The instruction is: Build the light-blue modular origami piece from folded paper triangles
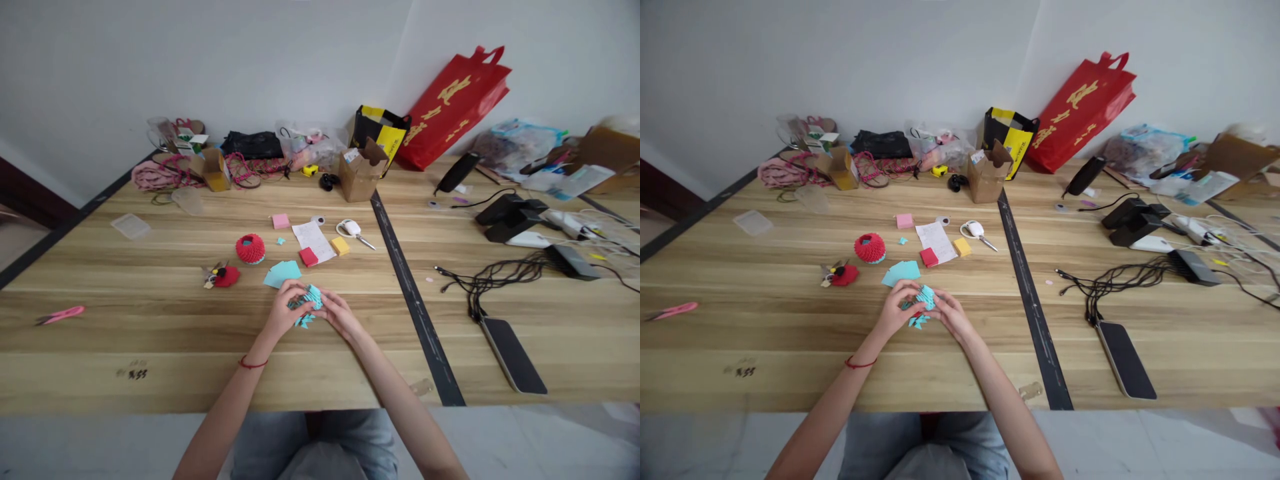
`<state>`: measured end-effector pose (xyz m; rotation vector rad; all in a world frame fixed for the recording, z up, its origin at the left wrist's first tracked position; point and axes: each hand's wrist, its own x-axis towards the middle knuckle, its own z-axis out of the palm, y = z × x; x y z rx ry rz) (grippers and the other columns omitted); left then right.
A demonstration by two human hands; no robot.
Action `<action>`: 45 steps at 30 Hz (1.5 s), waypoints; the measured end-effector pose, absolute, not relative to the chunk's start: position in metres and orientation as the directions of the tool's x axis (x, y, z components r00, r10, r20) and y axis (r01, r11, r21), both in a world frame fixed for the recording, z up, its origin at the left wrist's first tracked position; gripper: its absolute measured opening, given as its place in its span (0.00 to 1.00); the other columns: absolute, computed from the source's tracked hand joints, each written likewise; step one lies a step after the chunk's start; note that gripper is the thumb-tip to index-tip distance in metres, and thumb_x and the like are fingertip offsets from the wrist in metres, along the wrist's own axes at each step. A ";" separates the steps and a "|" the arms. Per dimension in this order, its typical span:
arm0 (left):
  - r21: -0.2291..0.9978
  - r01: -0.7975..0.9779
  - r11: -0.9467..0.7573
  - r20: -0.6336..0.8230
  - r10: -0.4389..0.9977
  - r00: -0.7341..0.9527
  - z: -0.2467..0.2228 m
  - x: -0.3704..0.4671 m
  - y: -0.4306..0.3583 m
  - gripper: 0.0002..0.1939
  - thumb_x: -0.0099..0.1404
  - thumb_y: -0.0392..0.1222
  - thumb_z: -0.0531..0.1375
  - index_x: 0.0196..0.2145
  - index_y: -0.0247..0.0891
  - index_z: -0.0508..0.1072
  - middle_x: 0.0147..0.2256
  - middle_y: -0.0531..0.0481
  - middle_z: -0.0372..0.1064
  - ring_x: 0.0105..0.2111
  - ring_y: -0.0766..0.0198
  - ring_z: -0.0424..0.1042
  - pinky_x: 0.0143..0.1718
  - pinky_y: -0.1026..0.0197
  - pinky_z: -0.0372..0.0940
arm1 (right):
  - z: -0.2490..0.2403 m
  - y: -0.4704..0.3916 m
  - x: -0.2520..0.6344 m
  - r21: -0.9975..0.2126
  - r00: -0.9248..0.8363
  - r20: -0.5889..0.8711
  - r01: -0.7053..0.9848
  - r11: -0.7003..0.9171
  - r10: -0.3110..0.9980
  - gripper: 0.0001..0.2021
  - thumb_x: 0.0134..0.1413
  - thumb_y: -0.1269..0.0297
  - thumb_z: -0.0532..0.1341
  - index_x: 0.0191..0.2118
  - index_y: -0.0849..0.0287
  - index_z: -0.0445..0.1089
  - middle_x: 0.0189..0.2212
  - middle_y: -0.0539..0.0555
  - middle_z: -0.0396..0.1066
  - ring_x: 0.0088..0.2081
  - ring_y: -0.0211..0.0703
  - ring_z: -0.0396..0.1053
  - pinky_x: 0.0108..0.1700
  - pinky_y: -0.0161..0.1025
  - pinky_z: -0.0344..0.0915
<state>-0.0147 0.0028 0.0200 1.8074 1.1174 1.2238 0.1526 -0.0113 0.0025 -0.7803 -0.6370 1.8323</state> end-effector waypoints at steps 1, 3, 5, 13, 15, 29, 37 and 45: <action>0.871 0.279 -0.404 0.364 0.913 0.187 0.020 -0.014 0.002 0.06 0.56 0.41 0.65 0.32 0.38 0.73 0.40 0.45 0.65 0.43 0.58 0.67 0.42 0.58 0.64 | 0.002 -0.011 0.153 -0.719 -0.290 -0.225 -0.595 -0.359 0.930 0.15 0.44 0.62 0.69 0.40 0.58 0.74 0.40 0.53 0.75 0.34 0.40 0.75 0.39 0.37 0.73; 0.873 0.280 -0.398 0.360 0.916 0.179 0.021 -0.013 0.002 0.07 0.56 0.41 0.65 0.32 0.38 0.73 0.40 0.45 0.65 0.43 0.58 0.66 0.40 0.59 0.65 | 0.000 -0.011 0.153 -0.708 -0.296 -0.224 -0.605 -0.364 0.928 0.15 0.44 0.62 0.69 0.40 0.58 0.73 0.39 0.53 0.75 0.35 0.41 0.75 0.40 0.38 0.73; 0.883 0.268 -0.386 0.349 0.920 0.177 0.022 -0.013 0.001 0.08 0.57 0.43 0.64 0.32 0.37 0.73 0.41 0.45 0.65 0.44 0.58 0.67 0.39 0.59 0.65 | -0.001 -0.011 0.154 -0.696 -0.322 -0.225 -0.607 -0.383 0.920 0.15 0.45 0.62 0.69 0.41 0.59 0.72 0.38 0.54 0.76 0.35 0.42 0.75 0.41 0.40 0.73; 0.925 0.189 -0.329 0.302 0.941 0.155 0.029 -0.016 0.003 0.12 0.65 0.45 0.55 0.29 0.36 0.73 0.39 0.44 0.65 0.44 0.59 0.67 0.45 0.58 0.64 | -0.002 -0.012 0.155 -0.671 -0.404 -0.230 -0.593 -0.445 0.885 0.16 0.49 0.58 0.66 0.42 0.60 0.70 0.38 0.56 0.77 0.35 0.47 0.77 0.43 0.43 0.72; 0.920 0.202 -0.335 0.306 0.938 0.161 0.029 -0.015 0.003 0.11 0.64 0.45 0.57 0.28 0.36 0.72 0.40 0.44 0.65 0.44 0.58 0.67 0.44 0.58 0.64 | -0.002 -0.012 0.155 -0.682 -0.391 -0.230 -0.589 -0.434 0.891 0.16 0.48 0.58 0.67 0.42 0.60 0.70 0.37 0.56 0.77 0.35 0.47 0.77 0.42 0.43 0.72; 0.889 0.269 -0.371 0.296 0.912 0.283 0.022 -0.023 0.009 0.04 0.60 0.39 0.61 0.28 0.37 0.72 0.43 0.44 0.66 0.48 0.56 0.65 0.50 0.53 0.62 | 0.001 -0.012 0.153 -0.793 -0.296 -0.228 -0.497 -0.353 0.928 0.19 0.42 0.55 0.69 0.40 0.58 0.71 0.33 0.52 0.76 0.32 0.44 0.76 0.40 0.43 0.72; 0.928 0.219 -0.300 0.249 0.940 0.235 0.020 -0.023 0.009 0.07 0.61 0.43 0.60 0.31 0.37 0.73 0.44 0.43 0.65 0.46 0.57 0.66 0.43 0.56 0.66 | 0.002 -0.012 0.153 -0.801 -0.299 -0.222 -0.487 -0.348 0.928 0.20 0.42 0.54 0.69 0.42 0.58 0.71 0.35 0.53 0.77 0.33 0.45 0.77 0.41 0.43 0.72; 0.952 0.185 -0.243 0.207 0.959 0.195 0.017 -0.025 0.011 0.08 0.59 0.43 0.61 0.27 0.36 0.73 0.43 0.43 0.66 0.45 0.57 0.67 0.43 0.56 0.65 | -0.001 -0.012 0.150 -0.823 -0.231 -0.195 -0.489 -0.287 0.953 0.20 0.41 0.56 0.69 0.41 0.58 0.71 0.37 0.54 0.77 0.36 0.45 0.75 0.43 0.44 0.72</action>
